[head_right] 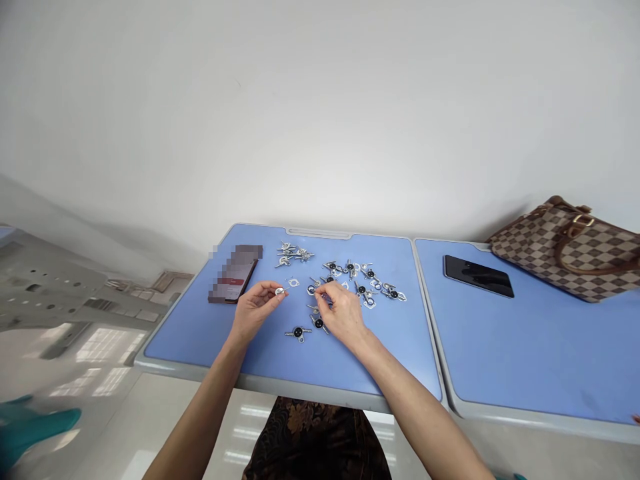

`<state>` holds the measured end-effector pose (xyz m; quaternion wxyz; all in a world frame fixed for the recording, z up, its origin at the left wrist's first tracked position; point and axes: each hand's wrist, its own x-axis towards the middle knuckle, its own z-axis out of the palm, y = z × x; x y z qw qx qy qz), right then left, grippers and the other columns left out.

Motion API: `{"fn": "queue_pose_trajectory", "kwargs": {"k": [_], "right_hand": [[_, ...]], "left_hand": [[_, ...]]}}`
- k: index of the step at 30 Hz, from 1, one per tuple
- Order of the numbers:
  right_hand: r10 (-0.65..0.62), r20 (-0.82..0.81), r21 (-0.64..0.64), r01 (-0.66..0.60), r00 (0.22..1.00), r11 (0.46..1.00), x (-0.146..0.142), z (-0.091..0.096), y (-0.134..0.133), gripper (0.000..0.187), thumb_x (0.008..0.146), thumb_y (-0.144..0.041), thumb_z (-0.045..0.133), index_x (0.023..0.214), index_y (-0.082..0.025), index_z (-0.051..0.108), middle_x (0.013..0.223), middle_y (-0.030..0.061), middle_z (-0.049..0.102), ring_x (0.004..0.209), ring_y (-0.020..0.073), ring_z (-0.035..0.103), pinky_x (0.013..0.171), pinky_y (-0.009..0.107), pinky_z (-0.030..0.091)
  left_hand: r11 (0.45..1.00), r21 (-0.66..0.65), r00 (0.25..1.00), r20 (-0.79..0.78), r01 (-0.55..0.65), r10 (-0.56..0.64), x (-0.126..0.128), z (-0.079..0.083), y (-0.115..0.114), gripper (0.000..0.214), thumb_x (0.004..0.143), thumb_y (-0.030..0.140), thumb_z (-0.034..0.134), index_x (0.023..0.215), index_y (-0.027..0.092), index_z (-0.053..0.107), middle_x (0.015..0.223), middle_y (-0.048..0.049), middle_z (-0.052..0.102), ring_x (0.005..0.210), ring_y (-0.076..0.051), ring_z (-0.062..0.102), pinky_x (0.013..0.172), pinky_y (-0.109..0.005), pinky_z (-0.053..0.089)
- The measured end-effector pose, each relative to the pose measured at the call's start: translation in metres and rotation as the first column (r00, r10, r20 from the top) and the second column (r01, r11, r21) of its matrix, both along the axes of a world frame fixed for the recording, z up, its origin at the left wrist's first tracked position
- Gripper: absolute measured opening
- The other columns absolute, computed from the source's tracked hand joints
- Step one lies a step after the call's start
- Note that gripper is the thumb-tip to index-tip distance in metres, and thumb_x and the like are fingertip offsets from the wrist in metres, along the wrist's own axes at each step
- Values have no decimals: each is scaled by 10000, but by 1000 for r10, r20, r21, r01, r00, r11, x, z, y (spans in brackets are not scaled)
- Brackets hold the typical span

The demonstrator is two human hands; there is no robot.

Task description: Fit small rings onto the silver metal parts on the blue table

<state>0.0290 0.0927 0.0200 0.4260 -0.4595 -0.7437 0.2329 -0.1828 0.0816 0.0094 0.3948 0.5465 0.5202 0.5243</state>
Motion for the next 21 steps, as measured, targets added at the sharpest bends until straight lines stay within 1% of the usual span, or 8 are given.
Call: {"fn": "queue_pose_trajectory", "kwargs": {"k": [3, 5, 8, 10, 16, 19, 21], "right_hand": [[63, 8, 3, -63, 998, 998, -2, 1, -2, 129, 878, -159, 540, 861, -204, 661, 828, 38, 681, 739, 169, 623, 665, 280, 469], [110, 5, -4, -110, 994, 994, -4, 2, -4, 132, 880, -152, 540, 861, -201, 661, 809, 34, 666, 723, 163, 609, 657, 274, 460], [157, -18, -23, -157, 987, 987, -6, 1, -5, 112, 876, -154, 546, 860, -196, 649, 806, 31, 660, 705, 156, 595, 652, 269, 451], [169, -32, -37, -170, 985, 985, -7, 1, -5, 99, 872, -159, 549, 857, -195, 640, 813, 32, 662, 702, 154, 590, 643, 265, 445], [170, -51, -95, -174, 984, 980, -7, 0, -6, 95, 865, -164, 549, 871, -193, 640, 806, 28, 664, 675, 150, 577, 609, 255, 427], [172, -65, -132, -180, 983, 975, -7, -1, -6, 92, 863, -171, 557, 879, -197, 644, 811, 23, 671, 668, 148, 578, 603, 253, 424], [179, -67, -153, -187, 982, 970, -7, -2, -6, 88, 863, -173, 561, 866, -199, 645, 805, 18, 673, 663, 144, 577, 602, 251, 420]], "left_hand": [[995, 21, 993, -60, 99, -98, 5, -2, -2, 215, 798, 351, 698, 928, 186, 656, 857, -34, 671, 801, -161, 635, 773, -300, 519], [987, 39, 980, -129, 156, -149, 8, -2, -3, 192, 822, 343, 676, 941, 193, 666, 875, -30, 673, 797, -153, 620, 777, -297, 515], [980, 54, 958, -228, 194, -177, 11, -2, -5, 170, 846, 336, 650, 946, 201, 674, 876, -20, 674, 783, -142, 607, 773, -288, 508], [979, 50, 951, -248, 200, -182, 12, -2, -5, 172, 850, 337, 643, 949, 199, 673, 869, -15, 674, 774, -139, 607, 763, -280, 505], [975, 22, 947, -243, 222, -210, 12, -4, -4, 163, 855, 324, 640, 959, 202, 671, 891, -21, 666, 779, -138, 599, 771, -283, 497], [967, 38, 957, -155, 252, -243, 13, -6, -4, 159, 846, 316, 655, 952, 198, 671, 982, -42, 666, 839, -146, 608, 792, -288, 503], [963, 23, 960, -85, 270, -267, 13, -6, -3, 172, 833, 318, 672, 950, 191, 672, 1013, -54, 673, 873, -157, 620, 809, -295, 507]]}}
